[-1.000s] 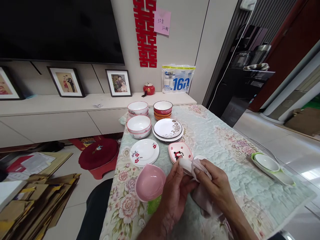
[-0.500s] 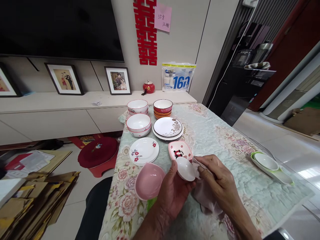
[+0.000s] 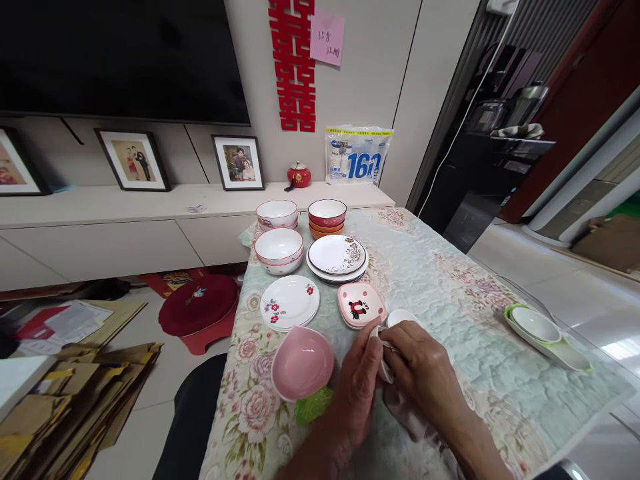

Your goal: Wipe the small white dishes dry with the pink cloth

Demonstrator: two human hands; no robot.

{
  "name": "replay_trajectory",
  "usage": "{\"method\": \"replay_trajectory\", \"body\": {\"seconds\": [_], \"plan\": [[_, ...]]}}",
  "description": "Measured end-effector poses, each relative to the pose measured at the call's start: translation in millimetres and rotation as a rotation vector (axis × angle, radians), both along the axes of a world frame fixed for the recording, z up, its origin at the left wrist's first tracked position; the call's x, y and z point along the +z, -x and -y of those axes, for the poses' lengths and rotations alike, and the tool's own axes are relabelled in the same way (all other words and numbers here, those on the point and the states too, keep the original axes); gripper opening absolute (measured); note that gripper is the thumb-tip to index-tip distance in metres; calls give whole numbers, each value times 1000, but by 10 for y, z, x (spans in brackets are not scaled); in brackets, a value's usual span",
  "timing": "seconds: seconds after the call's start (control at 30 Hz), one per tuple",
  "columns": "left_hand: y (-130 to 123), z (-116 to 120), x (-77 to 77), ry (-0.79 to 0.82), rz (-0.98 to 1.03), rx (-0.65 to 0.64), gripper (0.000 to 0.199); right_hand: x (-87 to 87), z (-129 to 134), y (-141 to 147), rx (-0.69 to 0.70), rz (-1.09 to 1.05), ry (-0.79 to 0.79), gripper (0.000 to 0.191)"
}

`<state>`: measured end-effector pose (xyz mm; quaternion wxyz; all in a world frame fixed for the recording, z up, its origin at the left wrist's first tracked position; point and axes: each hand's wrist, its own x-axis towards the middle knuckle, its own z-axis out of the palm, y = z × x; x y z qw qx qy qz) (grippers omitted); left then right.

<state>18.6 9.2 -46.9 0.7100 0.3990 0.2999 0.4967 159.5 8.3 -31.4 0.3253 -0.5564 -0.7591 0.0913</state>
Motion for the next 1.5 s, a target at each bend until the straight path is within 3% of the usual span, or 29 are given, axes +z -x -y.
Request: {"method": "replay_trajectory", "body": {"seconds": [0.1, 0.2, 0.33, 0.4, 0.5, 0.57, 0.63, 0.73, 0.87, 0.97, 1.1, 1.2, 1.37, 1.5], "plan": [[54, -6, 28, -143, -207, 10, 60, 56, 19, -16, 35, -136, 236, 27], [62, 11, 6, -194, -260, -2, 64, 93, 24, -35, 53, -351, 370, 20], [16, 26, -43, -124, -199, -57, 61, 50, 0, -6, -118, -591, 332, 15], [-8, 16, -52, -65, -81, -62, 60, 40, -11, 15, -107, -621, 287, 13], [-19, -11, -37, 15, 74, -46, 61, 79, -19, -7, 135, -554, 257, 10], [-6, -26, -15, 38, 74, -32, 62, 109, -23, -56, 292, -468, 275, 15], [9, -31, 5, 44, 45, -19, 60, 112, -27, -108, 348, -371, 289, 18], [4, -21, 18, 73, 93, -49, 53, 59, -28, -143, 296, -242, 212, 21], [-51, 4, 8, 185, 196, -141, 44, -48, -27, -103, 215, -155, -18, 27], [-58, 5, 6, 186, 164, -119, 45, -113, -30, -44, 128, -95, -93, 23], [5, -10, -1, -21, -109, -2, 51, -125, -33, 5, 10, -40, 50, 18], [44, 2, -28, -132, -266, 17, 54, -52, -26, -18, 26, -92, 185, 17], [27, 36, -64, -185, -268, 3, 59, 81, -14, -64, 73, -476, 461, 11], [-15, 21, -83, -89, -146, -27, 59, 109, -18, -24, -14, -731, 492, 24]]}}
